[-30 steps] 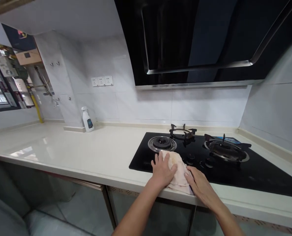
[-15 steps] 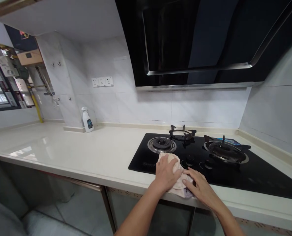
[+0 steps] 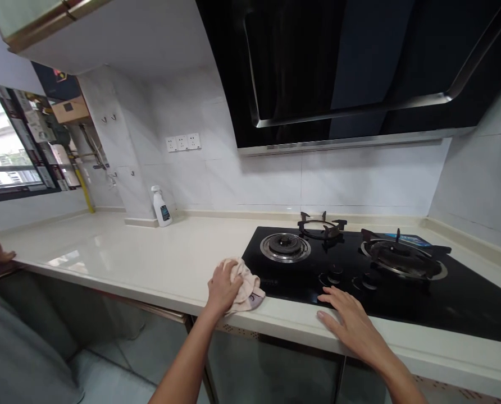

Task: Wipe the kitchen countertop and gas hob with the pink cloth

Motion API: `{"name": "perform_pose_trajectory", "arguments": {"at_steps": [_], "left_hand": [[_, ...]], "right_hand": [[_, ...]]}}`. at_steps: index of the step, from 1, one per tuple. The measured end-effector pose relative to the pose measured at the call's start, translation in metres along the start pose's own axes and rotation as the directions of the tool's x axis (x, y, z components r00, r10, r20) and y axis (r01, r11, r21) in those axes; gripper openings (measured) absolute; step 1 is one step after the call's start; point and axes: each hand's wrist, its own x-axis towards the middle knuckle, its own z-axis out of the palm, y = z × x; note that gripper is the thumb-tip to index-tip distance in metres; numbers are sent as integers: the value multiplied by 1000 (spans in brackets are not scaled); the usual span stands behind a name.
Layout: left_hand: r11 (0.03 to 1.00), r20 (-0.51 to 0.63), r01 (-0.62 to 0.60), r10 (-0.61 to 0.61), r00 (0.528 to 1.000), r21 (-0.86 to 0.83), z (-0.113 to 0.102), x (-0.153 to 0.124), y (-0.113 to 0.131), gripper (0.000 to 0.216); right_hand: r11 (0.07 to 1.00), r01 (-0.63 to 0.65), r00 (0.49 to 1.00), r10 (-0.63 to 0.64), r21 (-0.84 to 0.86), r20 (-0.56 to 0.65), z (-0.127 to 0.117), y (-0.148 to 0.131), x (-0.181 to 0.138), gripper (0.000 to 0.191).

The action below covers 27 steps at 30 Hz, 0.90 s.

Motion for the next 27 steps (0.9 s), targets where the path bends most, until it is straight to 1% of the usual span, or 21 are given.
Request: {"name": "perform_pose_trajectory", "arguments": {"at_steps": [2,3,6,9,13,15,17,19,20,23,25,27], "left_hand": [[999,-21,45,-45,999,22,-4,6,-9,45],[998,-28,58,-57,998,32,-4,7,-9,44],[998,-40,47,-45,998,51,2,5,3,43],[998,-38,-35,36,999,47,15,-12,31,42],[982,4,-189,189,982,-3,41,-44,75,44],[961,23,-268,270,963,-75,56,-58,97,48],[938,45,-313,323,945,-150,70,-69,117,55],[916,68,-344,364,929,-207,79,-77,131,63],[905,75,-360,385,920,-229,81,-79,135,64],[879,86,-394,429,899,-267,79,-82,137,57],[874,88,-398,436,896,-277,73,-82,129,53],[881,81,-386,421,904,-275,66,-80,118,52]], "right_hand": [[1000,2,1000,-3,-7,-5,0,-1,0,46],[1000,4,1000,-4,-10,-10,0,-1,0,45],[1000,9,1000,-9,-21,-28,2,0,1,43],[999,14,999,-16,-30,-48,5,2,1,44],[999,32,997,-33,-5,-74,6,5,2,42],[999,10,994,-4,49,-108,6,7,2,43],[992,-45,990,60,119,-128,5,8,4,47],[983,-83,987,104,164,-123,4,10,5,51],[982,-84,988,105,168,-117,4,11,6,51],[990,-50,993,63,129,-97,4,13,6,51],[994,-43,995,52,96,-84,5,13,5,50],[996,-45,996,52,81,-76,5,12,4,51]]}}
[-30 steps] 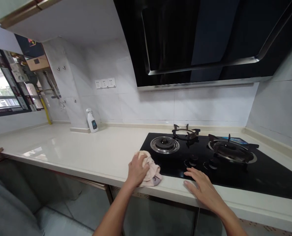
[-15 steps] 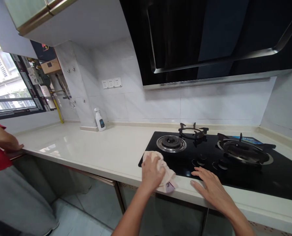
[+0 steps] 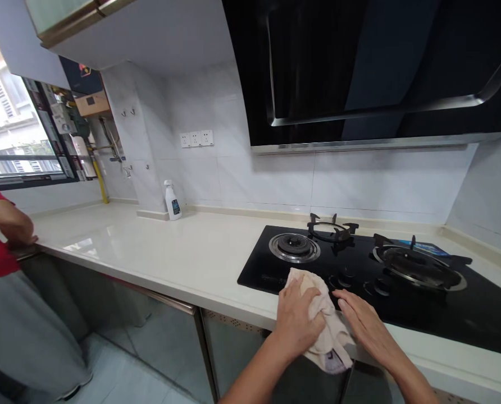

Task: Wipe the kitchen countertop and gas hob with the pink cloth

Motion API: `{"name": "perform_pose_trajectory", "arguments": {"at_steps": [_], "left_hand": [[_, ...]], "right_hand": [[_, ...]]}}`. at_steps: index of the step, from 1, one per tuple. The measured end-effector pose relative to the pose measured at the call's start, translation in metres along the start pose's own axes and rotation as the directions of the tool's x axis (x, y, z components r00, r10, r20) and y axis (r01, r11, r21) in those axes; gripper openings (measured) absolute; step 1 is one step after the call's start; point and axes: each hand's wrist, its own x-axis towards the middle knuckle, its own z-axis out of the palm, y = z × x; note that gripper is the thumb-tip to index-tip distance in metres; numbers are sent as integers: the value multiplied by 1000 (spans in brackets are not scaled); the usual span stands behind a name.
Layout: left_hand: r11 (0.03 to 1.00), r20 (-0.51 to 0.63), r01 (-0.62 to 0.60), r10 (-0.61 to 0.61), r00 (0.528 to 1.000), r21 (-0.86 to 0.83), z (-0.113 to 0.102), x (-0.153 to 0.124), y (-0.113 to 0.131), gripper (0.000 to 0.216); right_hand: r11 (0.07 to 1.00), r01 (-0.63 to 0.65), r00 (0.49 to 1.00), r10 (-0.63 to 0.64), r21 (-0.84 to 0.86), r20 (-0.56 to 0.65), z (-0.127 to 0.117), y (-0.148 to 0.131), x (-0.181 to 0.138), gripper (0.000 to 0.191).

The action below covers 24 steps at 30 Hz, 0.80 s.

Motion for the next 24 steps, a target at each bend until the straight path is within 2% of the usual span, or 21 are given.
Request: {"name": "perform_pose_trajectory", "arguments": {"at_steps": [4,7,12,15,17,19,24], "left_hand": [[993,-54,97,-94,994,60,-26,-9,-26,52],[975,-125,183,-168,978,125,-52,-18,-57,51],[911,-298,372,-310,903,179,-109,-37,-120,47],[877,-359,443,-359,861,187,-134,-45,-145,45],[864,-377,466,-374,847,189,-140,-47,-150,45],[862,-378,471,-379,845,189,-136,-46,-148,45],[887,-345,427,-350,871,178,-108,-34,-122,46]], "right_hand": [[1000,19,1000,-19,-10,5,-1,-3,-1,50],[999,34,999,-34,-29,0,-2,-4,-3,49],[996,63,998,-62,-60,25,0,-4,-6,45],[997,56,998,-55,-52,35,1,-3,-6,46],[998,51,998,-49,-39,47,1,-3,-6,46],[998,47,998,-45,-33,54,2,-3,-5,46],[999,30,998,-28,-42,62,3,-3,-5,46]]}}
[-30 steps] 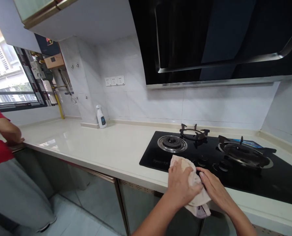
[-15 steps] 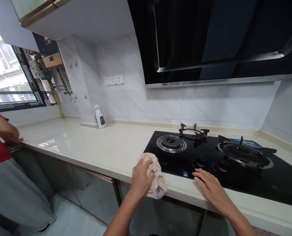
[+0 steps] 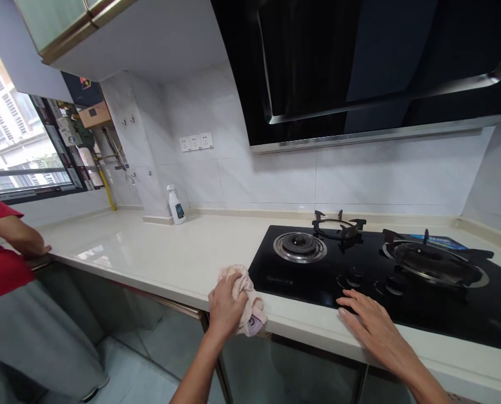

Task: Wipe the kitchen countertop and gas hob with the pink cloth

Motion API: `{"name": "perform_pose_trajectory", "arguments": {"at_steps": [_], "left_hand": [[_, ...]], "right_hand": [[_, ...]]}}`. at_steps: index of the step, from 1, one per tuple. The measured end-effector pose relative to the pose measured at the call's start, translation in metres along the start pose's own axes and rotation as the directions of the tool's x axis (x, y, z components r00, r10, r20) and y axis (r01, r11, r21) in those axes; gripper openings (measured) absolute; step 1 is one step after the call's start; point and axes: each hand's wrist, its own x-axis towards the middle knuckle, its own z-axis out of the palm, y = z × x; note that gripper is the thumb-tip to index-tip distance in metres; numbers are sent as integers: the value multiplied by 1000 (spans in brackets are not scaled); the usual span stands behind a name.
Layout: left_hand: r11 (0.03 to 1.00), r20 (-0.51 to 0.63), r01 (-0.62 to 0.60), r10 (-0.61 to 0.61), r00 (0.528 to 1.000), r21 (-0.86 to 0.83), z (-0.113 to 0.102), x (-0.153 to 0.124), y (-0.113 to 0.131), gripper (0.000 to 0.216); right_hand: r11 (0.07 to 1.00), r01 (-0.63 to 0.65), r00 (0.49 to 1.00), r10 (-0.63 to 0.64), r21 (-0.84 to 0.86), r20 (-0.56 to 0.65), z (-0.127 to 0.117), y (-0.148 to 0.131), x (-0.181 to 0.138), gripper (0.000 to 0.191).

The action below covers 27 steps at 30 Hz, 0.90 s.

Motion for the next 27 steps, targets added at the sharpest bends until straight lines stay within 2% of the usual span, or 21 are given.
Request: {"name": "perform_pose_trajectory", "arguments": {"at_steps": [4,8,12,15,18,21,27], "left_hand": [[999,13,-43,43,999,-22,9,0,27,40],[984,96,-170,174,980,-50,16,6,48,36],[954,314,-265,296,902,-139,32,14,74,49],[940,396,-296,341,853,-172,49,28,94,63],[941,434,-289,337,836,-176,67,47,107,68],[955,446,-257,296,845,-148,81,70,110,68],[986,412,-157,169,896,-64,93,109,88,61]], "right_hand": [[999,-8,1000,8,-34,17,-2,-4,-2,47],[997,-9,1000,10,-83,12,-1,-4,-4,47],[993,3,1000,-2,-117,9,1,0,-4,48],[989,24,1000,-24,-143,-1,0,0,-3,47],[988,25,1000,-26,-154,-4,-1,-2,-3,45],[989,19,1000,-19,-148,1,-1,-2,-3,45],[992,4,1000,-2,-130,12,-1,0,-2,46]]}}
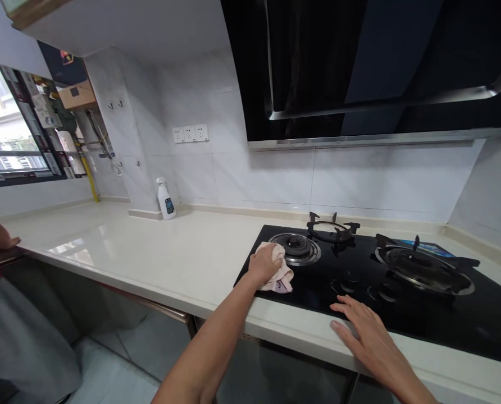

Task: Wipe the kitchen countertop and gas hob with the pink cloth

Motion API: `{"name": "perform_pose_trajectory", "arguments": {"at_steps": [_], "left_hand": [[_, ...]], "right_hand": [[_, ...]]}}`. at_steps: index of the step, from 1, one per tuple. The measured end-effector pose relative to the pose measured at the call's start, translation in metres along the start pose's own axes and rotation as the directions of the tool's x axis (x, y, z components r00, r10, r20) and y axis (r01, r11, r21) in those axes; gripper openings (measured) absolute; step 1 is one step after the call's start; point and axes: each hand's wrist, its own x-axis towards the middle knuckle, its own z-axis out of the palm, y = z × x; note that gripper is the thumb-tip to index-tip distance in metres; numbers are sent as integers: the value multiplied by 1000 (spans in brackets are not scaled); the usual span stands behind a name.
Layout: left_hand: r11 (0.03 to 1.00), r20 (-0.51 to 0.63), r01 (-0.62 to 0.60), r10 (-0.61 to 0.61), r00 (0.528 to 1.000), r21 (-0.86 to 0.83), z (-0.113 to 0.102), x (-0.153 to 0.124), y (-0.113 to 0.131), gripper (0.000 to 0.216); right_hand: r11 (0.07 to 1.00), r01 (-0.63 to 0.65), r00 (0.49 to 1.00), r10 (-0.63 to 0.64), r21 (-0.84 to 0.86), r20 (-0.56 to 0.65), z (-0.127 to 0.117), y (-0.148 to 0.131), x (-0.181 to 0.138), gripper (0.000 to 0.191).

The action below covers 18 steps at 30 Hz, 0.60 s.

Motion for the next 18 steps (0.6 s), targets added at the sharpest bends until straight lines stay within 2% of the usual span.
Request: {"name": "perform_pose_trajectory", "arguments": {"at_steps": [5,9,14,18], "left_hand": [[993,-60,115,-114,992,15,-15,12,-37,55],[973,-103,227,-223,969,35,-34,9,-74,55],[933,-173,354,-339,925,67,-67,-12,-125,55],[901,-205,424,-400,893,91,-86,-36,-149,53]], "right_hand": [[1000,-14,1000,14,20,26,-2,-2,-1,46],[1000,-21,1000,20,23,16,-3,-4,-1,46],[999,-17,1000,17,28,13,0,-3,0,47],[1000,-15,1000,15,25,9,1,-2,0,48]]}}
